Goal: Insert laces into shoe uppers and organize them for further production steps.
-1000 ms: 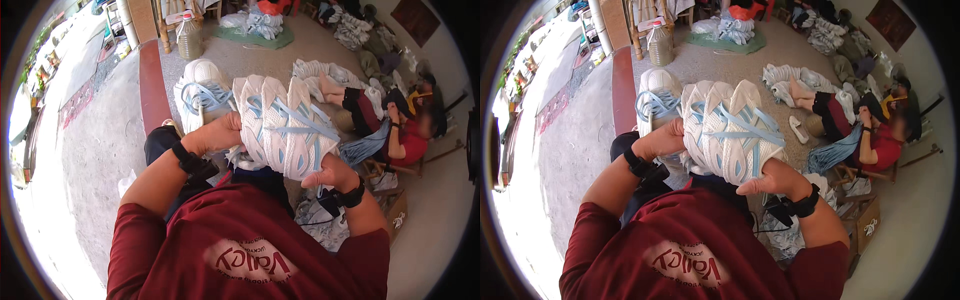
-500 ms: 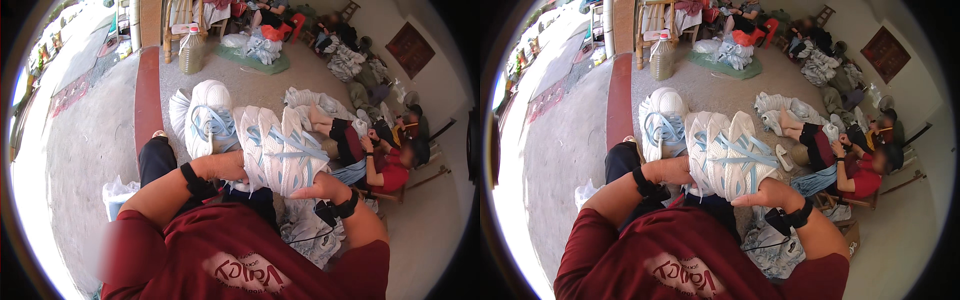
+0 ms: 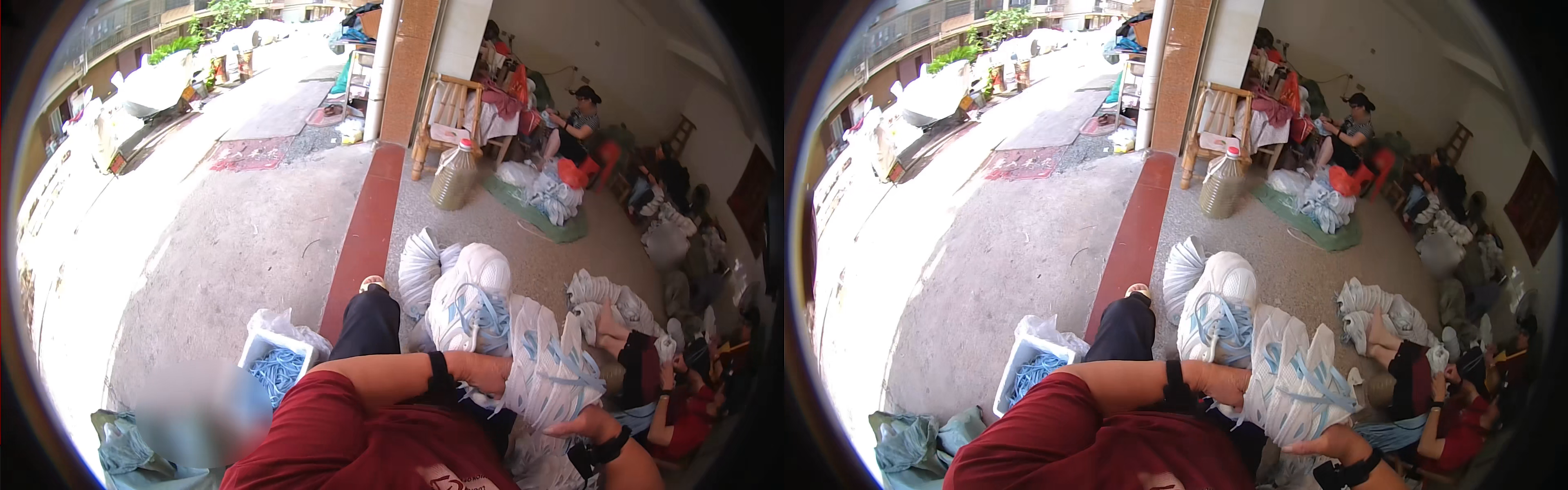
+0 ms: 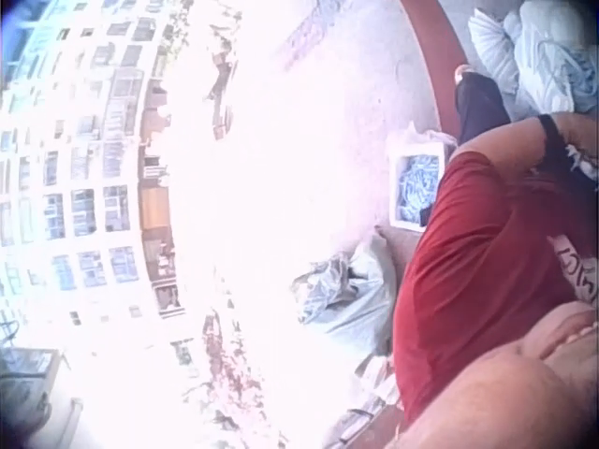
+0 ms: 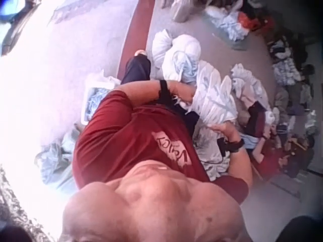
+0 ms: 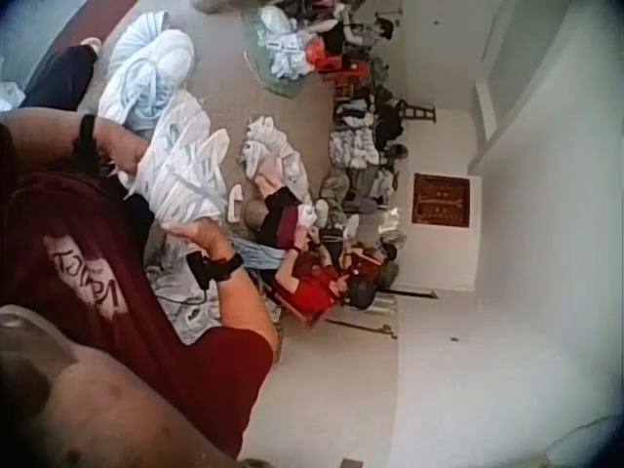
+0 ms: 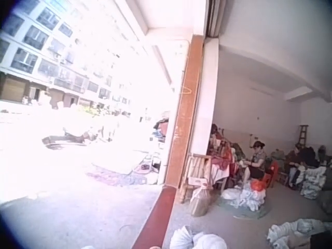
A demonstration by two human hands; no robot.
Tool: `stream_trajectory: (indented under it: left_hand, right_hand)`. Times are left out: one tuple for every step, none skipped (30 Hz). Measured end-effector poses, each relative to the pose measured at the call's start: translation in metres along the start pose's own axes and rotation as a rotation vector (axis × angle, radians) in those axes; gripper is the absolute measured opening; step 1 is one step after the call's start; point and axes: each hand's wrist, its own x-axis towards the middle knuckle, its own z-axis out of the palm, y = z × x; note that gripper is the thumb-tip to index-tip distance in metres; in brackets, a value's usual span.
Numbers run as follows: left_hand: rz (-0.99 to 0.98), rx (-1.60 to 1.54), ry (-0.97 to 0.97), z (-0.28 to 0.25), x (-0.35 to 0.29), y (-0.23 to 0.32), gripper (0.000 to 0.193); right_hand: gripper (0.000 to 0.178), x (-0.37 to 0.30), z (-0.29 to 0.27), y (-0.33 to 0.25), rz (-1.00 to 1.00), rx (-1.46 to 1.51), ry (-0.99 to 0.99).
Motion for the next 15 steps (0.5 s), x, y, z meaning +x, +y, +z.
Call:
stream_trajectory:
  left_hand:
    - [0.009, -0.008, 0.039, 0.003, -0.004, 0.009, 0.062]
    - [0.018, -0.018, 0.065, 0.004, -0.009, 0.014, 0.062]
    - [0.019, -0.006, 0.083, 0.004, -0.009, 0.012, 0.062]
    - [0.006, 0.012, 0.035, 0.002, -0.006, 0.006, 0.060]
    - [-0.010, 0.030, -0.016, 0.000, -0.006, 0.006, 0.060]
    - [-0.011, 0.038, -0.008, 0.000, -0.007, 0.007, 0.060]
    - [-0.003, -0.031, 0.019, 0.000, -0.008, 0.008, 0.057]
    - [0.006, -0.101, 0.040, 0.001, -0.009, 0.009, 0.054]
    - [0.011, -0.092, 0.037, 0.000, -0.009, 0.008, 0.054]
    - [0.072, -0.035, 0.082, 0.000, -0.008, 0.007, 0.057]
    - [0.127, 0.020, 0.138, 0.000, -0.008, 0.005, 0.061]
    - [0.126, 0.026, 0.144, -0.001, -0.007, 0.005, 0.061]
    - [0.146, 0.014, 0.137, -0.002, -0.006, 0.004, 0.056]
    - [0.169, -0.002, 0.123, -0.002, -0.006, 0.007, 0.051]
    - [0.168, 0.000, 0.123, -0.002, -0.006, 0.010, 0.051]
  right_hand:
    - [0.090, 0.000, -0.002, 0.001, -0.008, -0.005, -0.010]
    - [0.090, 0.002, -0.001, 0.000, -0.014, -0.001, -0.011]
    - [0.090, 0.001, -0.001, 0.001, -0.025, -0.014, -0.025]
    - [0.090, -0.002, -0.003, 0.002, -0.001, -0.028, -0.013]
    - [0.090, -0.001, -0.004, 0.004, 0.022, -0.039, 0.000]
    - [0.090, 0.000, -0.004, 0.003, 0.014, -0.045, -0.005]
    - [0.089, 0.001, -0.003, 0.003, 0.012, -0.040, 0.002]
    - [0.089, 0.000, -0.002, 0.005, 0.009, -0.031, 0.014]
    - [0.089, 0.001, -0.002, 0.014, 0.003, -0.037, 0.020]
    - [0.089, 0.002, -0.002, 0.030, -0.039, -0.059, 0.108]
    - [0.088, 0.006, 0.003, 0.028, -0.082, -0.080, 0.184]
    - [0.088, 0.007, 0.007, 0.023, -0.088, -0.083, 0.178]
    - [0.088, 0.005, 0.015, 0.016, -0.113, 0.018, 0.207]
    - [0.088, 0.004, 0.024, 0.008, -0.133, 0.121, 0.242]
    - [0.088, 0.003, 0.026, 0.010, -0.135, 0.121, 0.242]
